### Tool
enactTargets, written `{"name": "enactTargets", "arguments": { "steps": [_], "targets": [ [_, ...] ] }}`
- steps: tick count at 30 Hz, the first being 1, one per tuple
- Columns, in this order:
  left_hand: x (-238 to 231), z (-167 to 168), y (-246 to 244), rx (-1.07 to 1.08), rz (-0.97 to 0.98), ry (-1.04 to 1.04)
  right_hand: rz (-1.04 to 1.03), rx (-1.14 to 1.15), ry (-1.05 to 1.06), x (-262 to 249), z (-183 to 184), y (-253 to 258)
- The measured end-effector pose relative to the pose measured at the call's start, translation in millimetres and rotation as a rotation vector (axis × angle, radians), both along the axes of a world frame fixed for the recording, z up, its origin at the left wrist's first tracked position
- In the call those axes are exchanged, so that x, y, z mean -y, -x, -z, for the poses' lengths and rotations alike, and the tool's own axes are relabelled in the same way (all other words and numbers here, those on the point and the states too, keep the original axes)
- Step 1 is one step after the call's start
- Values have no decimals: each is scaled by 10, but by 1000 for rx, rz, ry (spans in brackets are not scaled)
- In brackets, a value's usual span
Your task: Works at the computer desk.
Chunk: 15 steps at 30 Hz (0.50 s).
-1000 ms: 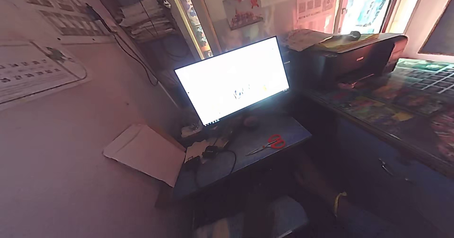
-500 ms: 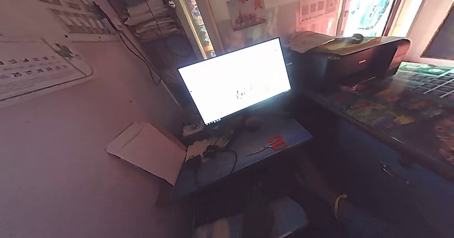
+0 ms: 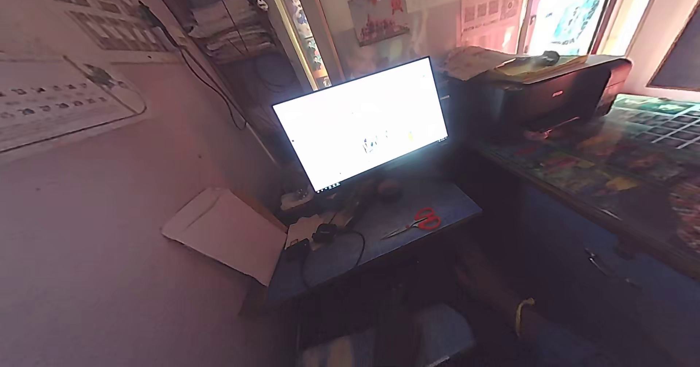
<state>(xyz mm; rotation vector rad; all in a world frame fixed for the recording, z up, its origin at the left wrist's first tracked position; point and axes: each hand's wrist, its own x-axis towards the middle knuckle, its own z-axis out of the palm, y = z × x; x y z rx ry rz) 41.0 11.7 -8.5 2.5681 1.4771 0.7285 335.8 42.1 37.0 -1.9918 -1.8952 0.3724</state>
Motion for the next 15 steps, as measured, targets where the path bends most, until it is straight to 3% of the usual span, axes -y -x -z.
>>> {"name": "enactTargets", "arguments": {
  "steps": [15],
  "targets": [
    [-53, 28, 13, -69, 53, -14, -16, 9, -74, -42, 69, -22]
  ]
}}
